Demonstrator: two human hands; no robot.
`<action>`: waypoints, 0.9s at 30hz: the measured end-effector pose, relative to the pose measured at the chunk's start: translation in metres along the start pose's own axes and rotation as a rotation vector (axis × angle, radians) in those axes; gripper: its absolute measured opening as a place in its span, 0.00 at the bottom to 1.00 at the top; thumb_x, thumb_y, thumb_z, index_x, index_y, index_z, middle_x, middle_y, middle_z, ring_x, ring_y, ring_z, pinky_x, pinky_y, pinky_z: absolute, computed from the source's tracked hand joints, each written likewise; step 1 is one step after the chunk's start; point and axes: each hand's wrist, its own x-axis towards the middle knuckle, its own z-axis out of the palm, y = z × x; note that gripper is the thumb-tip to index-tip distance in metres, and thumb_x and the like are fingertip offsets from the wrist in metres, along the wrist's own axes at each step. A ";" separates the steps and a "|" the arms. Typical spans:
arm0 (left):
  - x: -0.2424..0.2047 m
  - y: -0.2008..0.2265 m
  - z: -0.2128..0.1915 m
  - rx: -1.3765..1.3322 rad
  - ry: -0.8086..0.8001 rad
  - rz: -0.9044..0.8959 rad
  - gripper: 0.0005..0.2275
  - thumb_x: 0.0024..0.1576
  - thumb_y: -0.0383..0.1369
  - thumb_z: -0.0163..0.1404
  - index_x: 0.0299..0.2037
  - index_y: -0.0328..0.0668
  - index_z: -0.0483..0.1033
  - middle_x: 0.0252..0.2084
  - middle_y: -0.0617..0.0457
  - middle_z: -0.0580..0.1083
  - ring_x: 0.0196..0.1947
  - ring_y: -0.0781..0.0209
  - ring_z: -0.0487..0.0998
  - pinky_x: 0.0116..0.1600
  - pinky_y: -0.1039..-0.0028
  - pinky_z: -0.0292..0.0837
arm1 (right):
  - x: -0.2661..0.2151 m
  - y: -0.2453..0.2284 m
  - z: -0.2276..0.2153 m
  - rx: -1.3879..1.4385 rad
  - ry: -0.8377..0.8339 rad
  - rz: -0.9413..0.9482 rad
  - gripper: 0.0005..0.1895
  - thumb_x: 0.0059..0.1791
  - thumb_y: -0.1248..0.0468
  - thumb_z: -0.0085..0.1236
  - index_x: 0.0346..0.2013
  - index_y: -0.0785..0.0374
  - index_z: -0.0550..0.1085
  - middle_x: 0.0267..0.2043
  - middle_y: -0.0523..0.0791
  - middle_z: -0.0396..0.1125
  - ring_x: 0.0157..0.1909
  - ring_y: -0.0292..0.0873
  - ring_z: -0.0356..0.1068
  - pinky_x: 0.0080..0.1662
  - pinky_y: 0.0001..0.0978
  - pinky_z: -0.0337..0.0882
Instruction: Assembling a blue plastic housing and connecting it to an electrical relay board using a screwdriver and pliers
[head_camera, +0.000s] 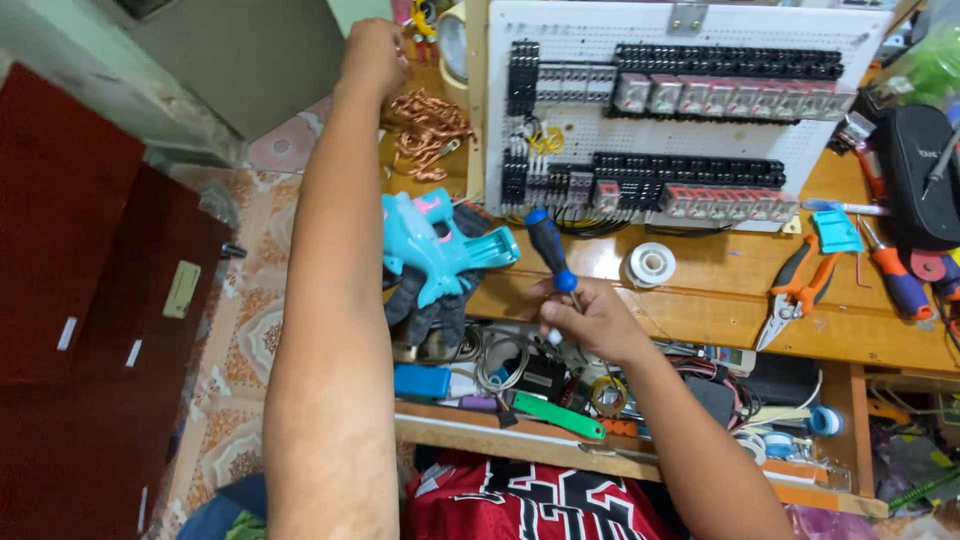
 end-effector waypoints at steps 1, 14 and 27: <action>-0.018 0.015 -0.024 0.006 0.120 0.090 0.02 0.52 0.34 0.53 0.33 0.54 0.77 0.33 0.53 0.72 0.32 0.50 0.72 0.41 0.61 0.70 | 0.002 0.003 -0.001 0.030 -0.020 -0.024 0.16 0.52 0.64 0.59 0.53 0.68 0.76 0.27 0.48 0.74 0.28 0.38 0.74 0.33 0.27 0.73; -0.064 0.068 -0.094 -0.062 -0.007 -0.117 0.10 0.52 0.35 0.68 0.39 0.44 0.82 0.47 0.41 0.77 0.39 0.42 0.80 0.42 0.53 0.77 | 0.006 0.002 -0.004 0.083 -0.089 -0.065 0.14 0.53 0.64 0.60 0.52 0.66 0.76 0.28 0.42 0.71 0.30 0.37 0.75 0.37 0.26 0.71; -0.077 0.063 -0.086 -0.062 0.020 -0.075 0.10 0.49 0.34 0.70 0.38 0.47 0.84 0.45 0.42 0.79 0.41 0.41 0.80 0.45 0.55 0.76 | 0.005 0.004 -0.004 0.100 -0.088 -0.039 0.15 0.53 0.63 0.60 0.52 0.65 0.76 0.28 0.43 0.72 0.30 0.36 0.74 0.35 0.25 0.68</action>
